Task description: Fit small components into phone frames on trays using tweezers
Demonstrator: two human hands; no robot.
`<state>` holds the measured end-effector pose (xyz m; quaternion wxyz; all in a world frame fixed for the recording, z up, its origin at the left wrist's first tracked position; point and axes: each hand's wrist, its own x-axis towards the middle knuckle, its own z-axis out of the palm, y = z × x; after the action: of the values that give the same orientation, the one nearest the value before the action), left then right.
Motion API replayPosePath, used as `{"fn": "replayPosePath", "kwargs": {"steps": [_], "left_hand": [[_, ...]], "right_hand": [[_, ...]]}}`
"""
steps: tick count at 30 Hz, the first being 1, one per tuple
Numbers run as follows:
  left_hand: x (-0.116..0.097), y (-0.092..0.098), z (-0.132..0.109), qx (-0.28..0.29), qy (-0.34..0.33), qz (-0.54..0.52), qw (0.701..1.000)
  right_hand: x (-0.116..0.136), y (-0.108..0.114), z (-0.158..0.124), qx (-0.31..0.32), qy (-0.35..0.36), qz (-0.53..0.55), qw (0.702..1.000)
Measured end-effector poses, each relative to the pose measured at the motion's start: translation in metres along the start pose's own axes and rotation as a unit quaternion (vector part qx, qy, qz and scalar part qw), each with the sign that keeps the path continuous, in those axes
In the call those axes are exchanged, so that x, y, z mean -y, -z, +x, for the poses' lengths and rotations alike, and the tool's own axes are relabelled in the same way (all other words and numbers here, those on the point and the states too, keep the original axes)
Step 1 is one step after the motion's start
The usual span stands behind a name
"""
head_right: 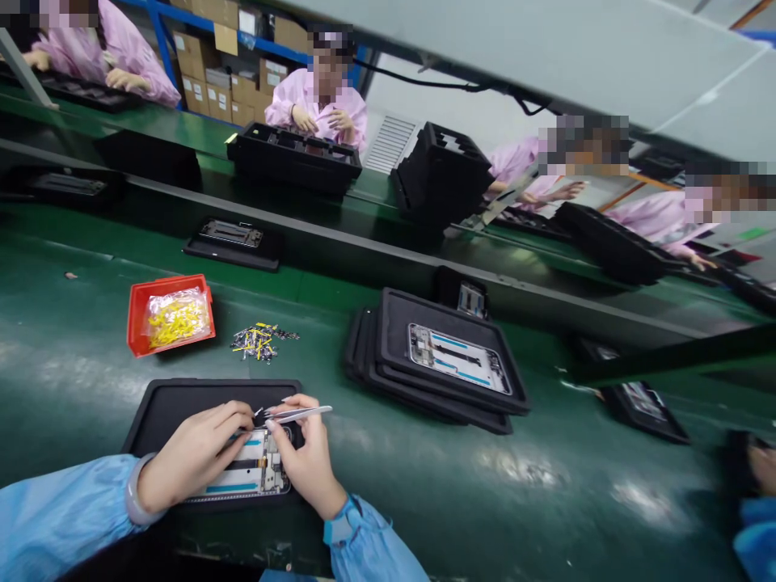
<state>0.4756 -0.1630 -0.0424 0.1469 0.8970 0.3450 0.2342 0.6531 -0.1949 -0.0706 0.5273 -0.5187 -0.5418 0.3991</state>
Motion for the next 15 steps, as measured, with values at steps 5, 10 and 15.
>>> {"fn": "replayPosePath", "kwargs": {"steps": [5,10,15], "left_hand": [[0.0010,0.0031,0.0005,-0.006,0.011,-0.016,1.000],[0.0020,0.0031,-0.0015,-0.002,0.019,-0.027,0.999],[0.0017,0.0030,-0.0004,-0.001,0.022,-0.035,0.999]], "right_hand": [[0.0001,0.0012,-0.0010,0.014,-0.002,-0.017,1.000],[0.0030,0.0019,-0.0002,0.028,0.011,-0.041,0.999],[0.0074,0.0013,0.0009,0.027,0.040,-0.039,0.998]]}}
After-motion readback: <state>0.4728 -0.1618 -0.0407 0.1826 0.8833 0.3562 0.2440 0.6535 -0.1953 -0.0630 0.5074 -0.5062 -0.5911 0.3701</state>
